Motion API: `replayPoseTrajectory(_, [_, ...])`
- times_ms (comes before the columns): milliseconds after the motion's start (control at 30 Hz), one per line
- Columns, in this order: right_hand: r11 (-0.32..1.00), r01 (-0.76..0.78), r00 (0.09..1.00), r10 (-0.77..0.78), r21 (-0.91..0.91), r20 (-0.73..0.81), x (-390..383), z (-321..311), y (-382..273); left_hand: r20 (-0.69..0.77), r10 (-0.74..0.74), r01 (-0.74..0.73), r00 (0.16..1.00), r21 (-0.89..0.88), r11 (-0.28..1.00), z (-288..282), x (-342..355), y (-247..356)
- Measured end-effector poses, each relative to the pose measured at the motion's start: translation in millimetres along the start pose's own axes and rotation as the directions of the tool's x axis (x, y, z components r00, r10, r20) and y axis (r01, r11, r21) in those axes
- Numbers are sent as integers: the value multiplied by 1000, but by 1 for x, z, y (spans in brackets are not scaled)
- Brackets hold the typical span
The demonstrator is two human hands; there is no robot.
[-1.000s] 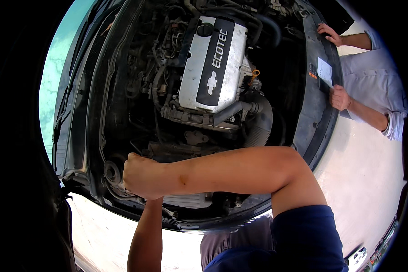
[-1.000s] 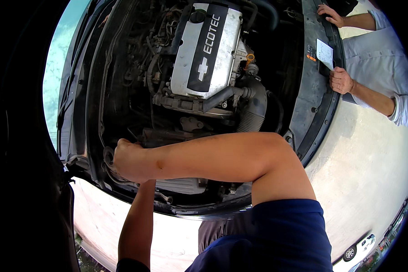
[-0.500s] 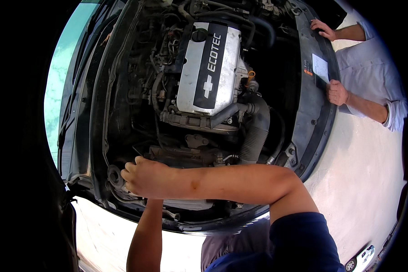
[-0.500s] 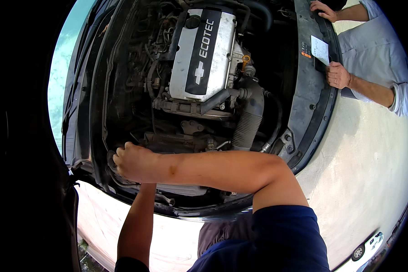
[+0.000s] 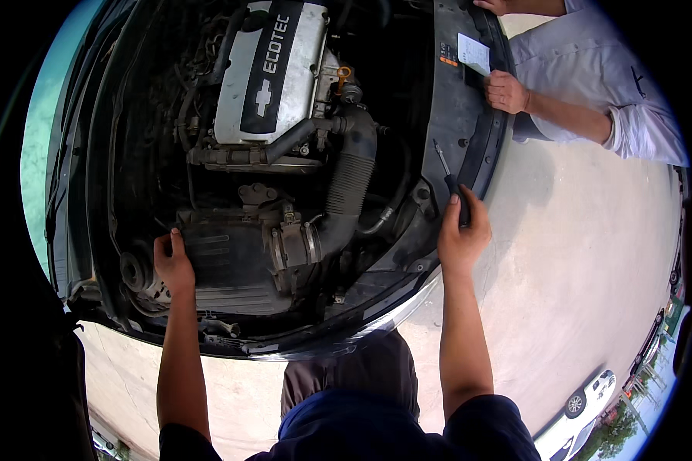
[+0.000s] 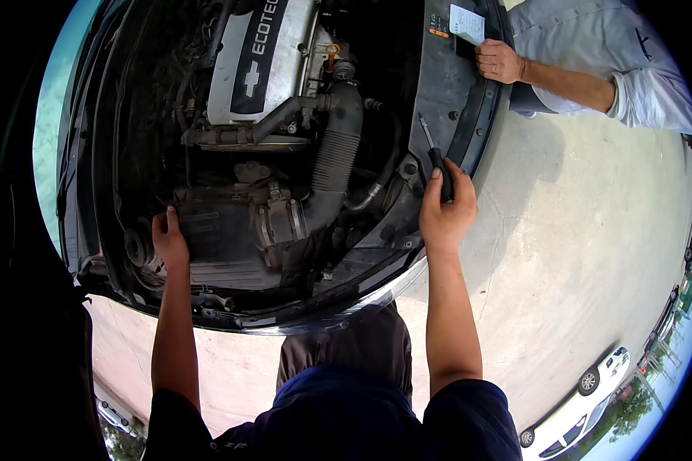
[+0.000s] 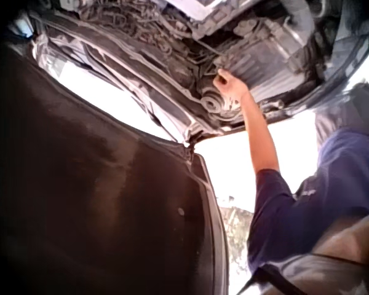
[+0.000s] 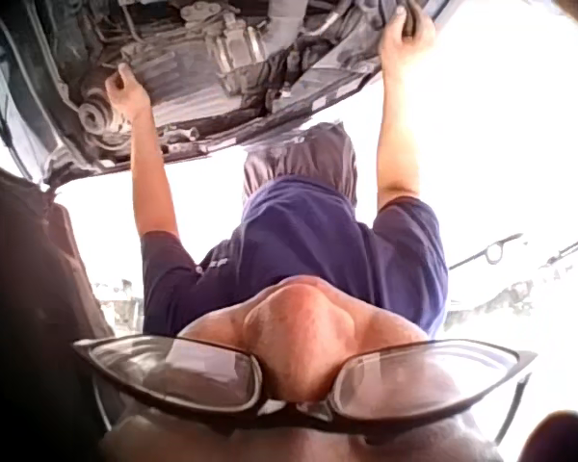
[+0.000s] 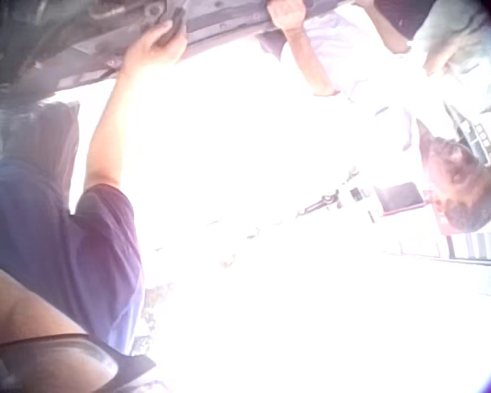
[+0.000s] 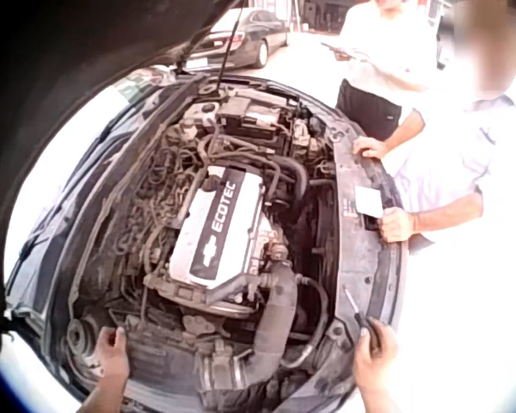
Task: The person opens the car hood and works on the engine bay, manipulating hoses and components with both hands. They remove and reattach parts of the air intake system while another person stands nearby observing.
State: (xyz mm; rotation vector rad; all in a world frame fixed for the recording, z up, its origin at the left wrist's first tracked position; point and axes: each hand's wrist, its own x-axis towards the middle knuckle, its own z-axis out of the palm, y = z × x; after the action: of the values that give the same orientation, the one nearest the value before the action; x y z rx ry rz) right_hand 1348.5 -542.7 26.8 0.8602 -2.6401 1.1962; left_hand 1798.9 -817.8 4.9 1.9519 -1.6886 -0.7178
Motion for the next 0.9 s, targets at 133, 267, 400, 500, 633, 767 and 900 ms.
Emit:
replayPoseTrajectory(133, [950, 36, 998, -52, -311, -44, 2, 3, 48, 154, -38, 30, 987, 52, 998, -6, 28, 23])
replayPoseTrajectory(267, [874, 63, 998, -61, -482, 21, -6, 16, 55, 233, -129, 87, 964, 179, 980, -13, 45, 23])
replayPoseTrajectory(400, [866, 94, 994, -109, -491, -4, -12, 19, 33, 188, -49, 2, 981, 241, 971, -12, 51, 17])
replayPoseTrajectory(500, [986, 26, 993, -6, -166, 120, -37, 23, -9, 196, -95, 45, 976, 246, 968, -12, 53, 21])
replayPoseTrajectory(633, [649, -748, 556, 496, 140, 667, -95, 43, -64, 251, -117, 86, 961, 132, 988, -4, 54, 15])
replayPoseTrajectory(767, [177, -981, 161, 551, 74, 819, -124, 71, -73, 366, -187, 139, 911, 152, 978, -13, 52, 39])
replayPoseTrajectory(900, [-306, -943, -1, 400, 133, 916, -140, 106, -89, 335, -215, 163, 917, 177, 971, -12, 48, 45])
